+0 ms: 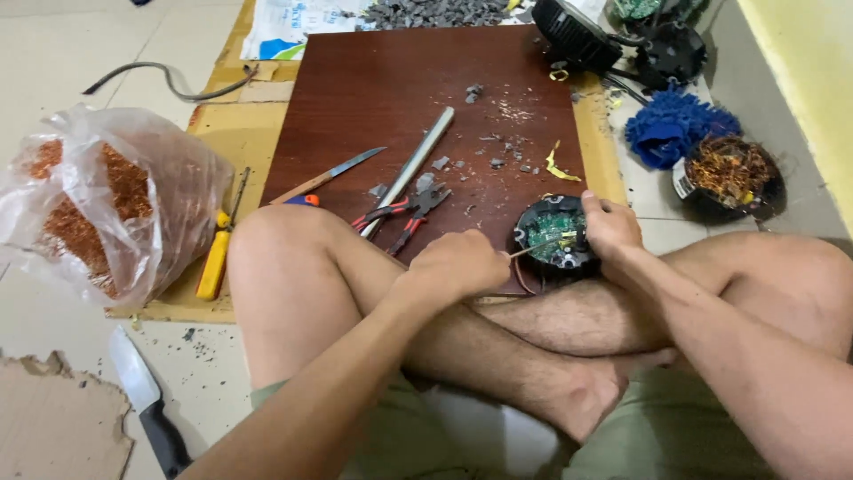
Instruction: The person sits on the floor and disassembles a small electronic component, likely a motor or fan housing. They use a screwdriver to pry open the casing and then use pliers to remove internal parts and wires. The person then uses a screwdriver to manipulate a small metal piece on the floor.
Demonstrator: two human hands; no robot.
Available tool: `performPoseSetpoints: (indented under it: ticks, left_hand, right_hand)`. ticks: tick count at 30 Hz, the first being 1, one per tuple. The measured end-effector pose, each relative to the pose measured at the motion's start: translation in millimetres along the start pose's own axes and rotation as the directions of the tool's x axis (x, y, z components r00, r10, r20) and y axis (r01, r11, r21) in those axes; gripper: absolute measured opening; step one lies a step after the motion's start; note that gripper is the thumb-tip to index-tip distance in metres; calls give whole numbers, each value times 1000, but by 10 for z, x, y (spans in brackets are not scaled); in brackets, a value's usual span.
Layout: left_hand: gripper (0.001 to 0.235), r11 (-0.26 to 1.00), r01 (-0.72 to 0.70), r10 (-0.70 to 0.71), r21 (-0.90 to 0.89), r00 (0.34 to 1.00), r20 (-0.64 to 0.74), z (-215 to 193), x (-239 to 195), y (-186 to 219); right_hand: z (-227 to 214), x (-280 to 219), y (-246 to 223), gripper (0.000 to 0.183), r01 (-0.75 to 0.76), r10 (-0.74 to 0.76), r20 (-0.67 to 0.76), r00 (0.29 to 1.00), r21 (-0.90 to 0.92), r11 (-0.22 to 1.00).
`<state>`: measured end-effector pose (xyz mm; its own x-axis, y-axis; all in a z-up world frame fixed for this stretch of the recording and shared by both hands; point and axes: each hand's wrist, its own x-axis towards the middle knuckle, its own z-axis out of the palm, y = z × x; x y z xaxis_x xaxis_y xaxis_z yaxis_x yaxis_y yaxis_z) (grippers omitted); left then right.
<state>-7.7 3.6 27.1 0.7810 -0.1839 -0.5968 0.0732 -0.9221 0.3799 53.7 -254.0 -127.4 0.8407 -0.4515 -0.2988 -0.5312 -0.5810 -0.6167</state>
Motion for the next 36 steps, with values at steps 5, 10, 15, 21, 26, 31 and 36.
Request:
performPoseSetpoints:
  ticks: [5, 10, 15, 21, 26, 31, 36]
  left_hand:
    - [70, 996, -21, 27, -85, 996, 81, -46, -290, -48]
    - [69, 996, -42, 50, -83, 993, 109, 112, -152, -170]
    - [58, 987, 8, 5, -158, 997, 81, 192, -303, -156]
    - [69, 995, -43, 49, -91, 996, 69, 402, 130, -215]
    - [71, 997, -15, 20, -71, 998, 65, 426, 109, -170]
    - [65, 997, -9, 10, -81, 1000, 6, 451, -58, -129]
    - [68, 985, -24, 26, -169, 1000, 7, 567, 103, -263]
  right_hand:
    - [-134, -626, -426, 68, 88, -88, -9, 996, 18, 996]
    - [-114, -692, -440, 59, 151, -150, -26, 988, 20, 988]
    - [-204, -560, -395, 55, 173, -184, 68, 981, 142, 975]
    - [-334, -180, -406, 58, 188, -226, 170, 959, 209, 960]
    - [-232, -147, -383, 68, -43, -67, 276, 959, 375, 926]
    - [-281, -222, -428, 92, -102, -32, 307, 951, 409, 907]
    - [-303, -347, -454, 96, -161, 16, 299, 954, 468, 869]
